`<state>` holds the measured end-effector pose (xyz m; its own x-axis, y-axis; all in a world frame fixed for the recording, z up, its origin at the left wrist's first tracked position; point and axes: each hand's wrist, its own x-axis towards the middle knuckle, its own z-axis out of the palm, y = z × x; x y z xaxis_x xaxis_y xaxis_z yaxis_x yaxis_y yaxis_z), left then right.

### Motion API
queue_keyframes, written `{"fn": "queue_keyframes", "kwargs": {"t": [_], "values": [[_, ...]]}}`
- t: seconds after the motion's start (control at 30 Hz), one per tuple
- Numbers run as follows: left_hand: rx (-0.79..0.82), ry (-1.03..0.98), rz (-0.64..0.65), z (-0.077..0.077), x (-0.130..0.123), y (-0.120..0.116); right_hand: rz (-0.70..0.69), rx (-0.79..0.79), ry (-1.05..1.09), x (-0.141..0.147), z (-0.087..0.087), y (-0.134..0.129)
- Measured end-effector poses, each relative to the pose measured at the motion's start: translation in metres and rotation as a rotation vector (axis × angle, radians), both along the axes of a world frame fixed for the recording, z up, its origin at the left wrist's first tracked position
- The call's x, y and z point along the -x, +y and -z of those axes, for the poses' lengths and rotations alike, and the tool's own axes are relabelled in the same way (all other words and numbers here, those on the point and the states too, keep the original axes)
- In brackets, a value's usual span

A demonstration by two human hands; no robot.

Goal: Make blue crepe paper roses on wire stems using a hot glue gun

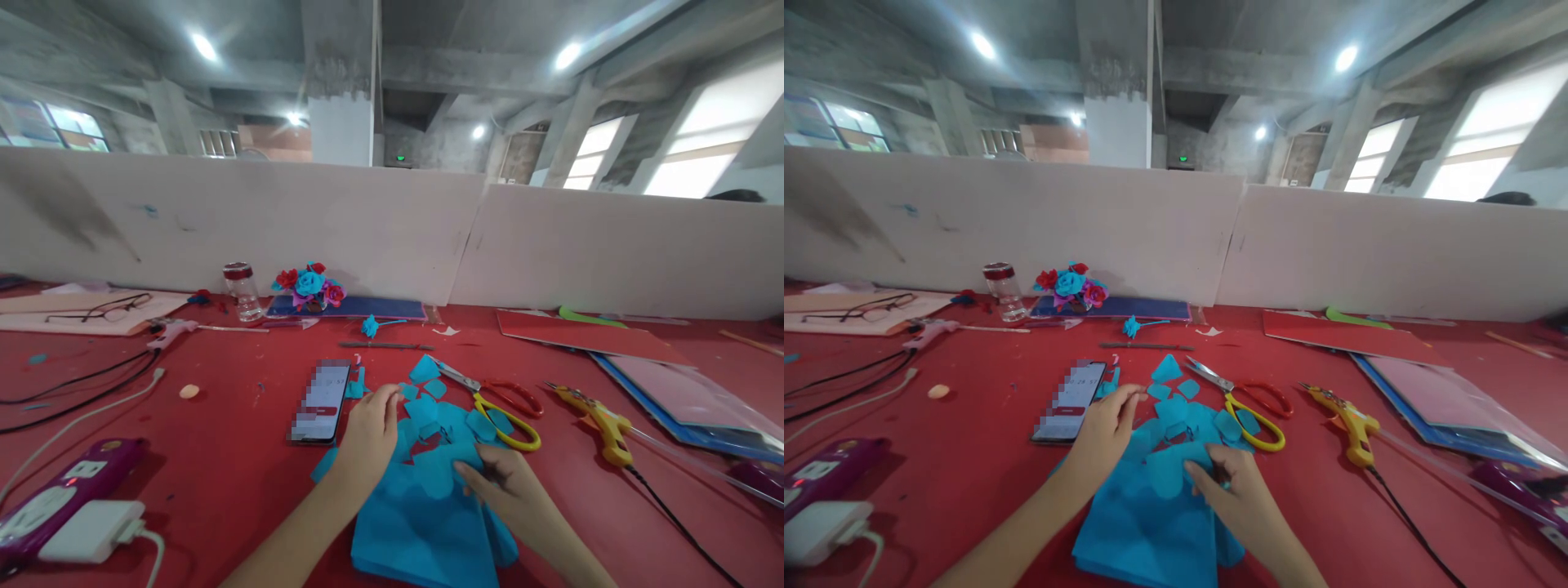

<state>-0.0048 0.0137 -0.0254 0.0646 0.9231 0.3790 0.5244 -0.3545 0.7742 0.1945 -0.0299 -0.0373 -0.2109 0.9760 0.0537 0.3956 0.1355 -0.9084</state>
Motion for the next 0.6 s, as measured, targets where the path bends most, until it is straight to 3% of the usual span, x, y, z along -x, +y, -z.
{"fn": "queue_keyframes", "kwargs": {"t": [0.17,0.6], "values": [[0.001,0.086,-0.021,0.002,-0.001,0.000,0.051,0.008,0.039,-0.011,0.006,-0.009],[0.091,0.585,0.017,0.016,-0.003,0.002,0.098,-0.024,-0.012,-0.013,0.013,-0.012]]}}
